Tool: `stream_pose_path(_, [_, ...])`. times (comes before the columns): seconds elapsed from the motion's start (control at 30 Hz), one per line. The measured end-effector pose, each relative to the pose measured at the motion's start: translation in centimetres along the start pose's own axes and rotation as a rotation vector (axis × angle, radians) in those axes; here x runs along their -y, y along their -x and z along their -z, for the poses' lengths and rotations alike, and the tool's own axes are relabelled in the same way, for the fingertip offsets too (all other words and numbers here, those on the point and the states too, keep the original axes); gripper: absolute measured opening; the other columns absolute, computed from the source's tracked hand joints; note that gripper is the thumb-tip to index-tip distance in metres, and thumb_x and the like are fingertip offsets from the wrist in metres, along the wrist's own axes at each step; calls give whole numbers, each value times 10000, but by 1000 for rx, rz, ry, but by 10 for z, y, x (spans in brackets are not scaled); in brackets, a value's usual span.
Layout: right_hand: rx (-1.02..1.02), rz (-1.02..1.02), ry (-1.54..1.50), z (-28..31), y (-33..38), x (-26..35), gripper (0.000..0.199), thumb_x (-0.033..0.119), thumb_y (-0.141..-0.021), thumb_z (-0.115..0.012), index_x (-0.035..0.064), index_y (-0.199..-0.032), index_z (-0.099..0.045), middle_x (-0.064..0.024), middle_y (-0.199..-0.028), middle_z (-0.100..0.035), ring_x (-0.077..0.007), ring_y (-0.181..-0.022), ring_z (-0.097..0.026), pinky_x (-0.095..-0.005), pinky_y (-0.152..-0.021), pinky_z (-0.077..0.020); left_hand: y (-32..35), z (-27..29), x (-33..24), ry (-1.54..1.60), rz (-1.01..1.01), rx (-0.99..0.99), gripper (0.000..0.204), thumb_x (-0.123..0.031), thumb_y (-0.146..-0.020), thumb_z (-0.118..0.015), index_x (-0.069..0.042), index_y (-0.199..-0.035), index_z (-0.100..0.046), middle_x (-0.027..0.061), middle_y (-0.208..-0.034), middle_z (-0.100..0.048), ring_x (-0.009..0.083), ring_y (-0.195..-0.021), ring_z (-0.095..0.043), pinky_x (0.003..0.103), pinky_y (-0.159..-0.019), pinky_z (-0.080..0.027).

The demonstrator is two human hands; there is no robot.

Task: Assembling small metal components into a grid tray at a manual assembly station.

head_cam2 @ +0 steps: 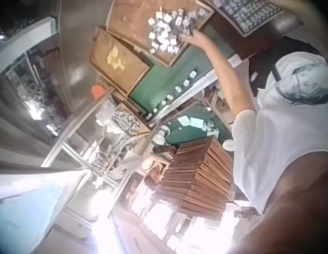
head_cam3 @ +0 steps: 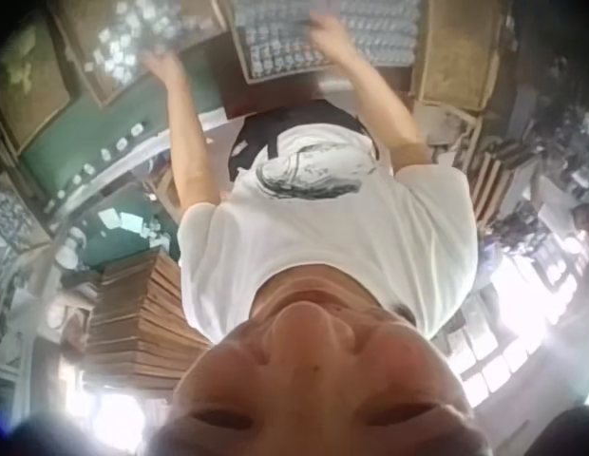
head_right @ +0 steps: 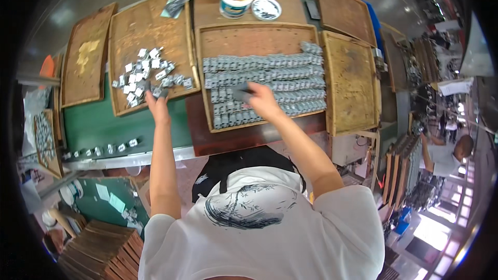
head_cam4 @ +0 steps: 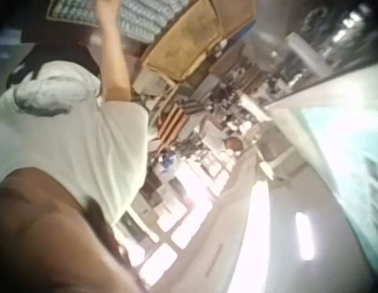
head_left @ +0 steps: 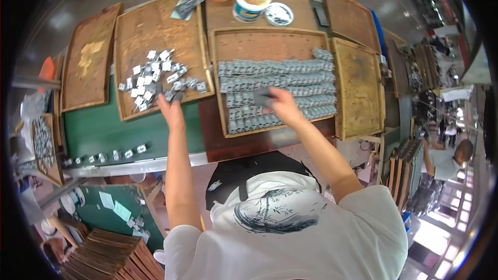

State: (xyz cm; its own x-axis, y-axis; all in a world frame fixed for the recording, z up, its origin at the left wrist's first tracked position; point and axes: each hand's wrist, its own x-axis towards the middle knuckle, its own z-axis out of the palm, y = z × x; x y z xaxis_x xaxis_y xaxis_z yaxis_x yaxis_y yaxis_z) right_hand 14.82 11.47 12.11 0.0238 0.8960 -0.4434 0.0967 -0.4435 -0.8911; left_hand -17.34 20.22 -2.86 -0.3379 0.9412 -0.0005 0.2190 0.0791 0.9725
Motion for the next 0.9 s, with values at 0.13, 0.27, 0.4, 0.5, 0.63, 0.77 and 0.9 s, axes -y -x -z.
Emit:
stream_pose_path(0.13, [-422,-52,-23,107,42,-18,281,70,-907,-506,10,-1140,-651,-75,-1040,-697,-153,-906,-674,-282,-657,-566,0,11,1,-73,88,-19,574,-82,-804,-593,-44,-1356,-438,141,-1265,-458,288,-1169,-461,355,-951,-409])
stream_pose_path(0.27, [-767,-44,-56,205,50,-94,326,160,-901,-505,39,-1177,-631,-54,-1002,-683,-158,-814,-654,-263,-643,-531,-6,12,-37,-822,64,136,554,-218,-781,-628,-32,-1281,-480,200,-1298,-502,432,-1214,-430,457,-1058,-339])
stream_pose_path(0.4, [-799,-52,-276,244,27,-97,269,213,-875,-660,52,-1090,-658,1,-937,-658,-92,-770,-566,-197,-581,-406,5,21,-39,-1061,-17,156,532,-264,-723,-661,-70,-1200,-526,164,-1341,-494,437,-1162,-451,509,-974,-414])
stream_pose_path(0.5, [-709,93,-162,248,11,-69,360,252,-899,-664,60,-1196,-601,-20,-1065,-623,-111,-921,-531,-251,-786,-414,33,5,-98,-1128,21,22,532,-212,-680,-675,-95,-1187,-560,187,-1240,-526,418,-1114,-477,521,-921,-442])
stream_pose_path(0.63, [-529,5,-67,262,-37,-82,497,358,-919,-592,114,-1344,-506,-38,-1310,-548,-181,-1218,-493,-363,-1015,-387,64,-2,-68,-808,-218,-105,296,-133,-672,-649,-47,-953,-608,209,-973,-597,408,-953,-547,523,-800,-459])
stream_pose_path(0.77, [-295,-4,-133,348,-30,-148,542,417,-961,-458,87,-1391,-451,-81,-1417,-460,-217,-1292,-433,-396,-1042,-376,141,-65,-87,-562,302,-42,252,-199,-784,-624,-17,-953,-582,233,-967,-626,425,-930,-595,506,-801,-483])
stream_pose_path(0.9, [80,-169,-381,321,-21,-120,732,557,-941,-372,81,-1493,-307,-122,-1535,-320,-307,-1408,-300,-426,-1155,-249,176,-107,-66,-474,494,-87,324,-291,-869,-536,-40,-1074,-541,186,-1137,-570,394,-1099,-538,531,-891,-481])
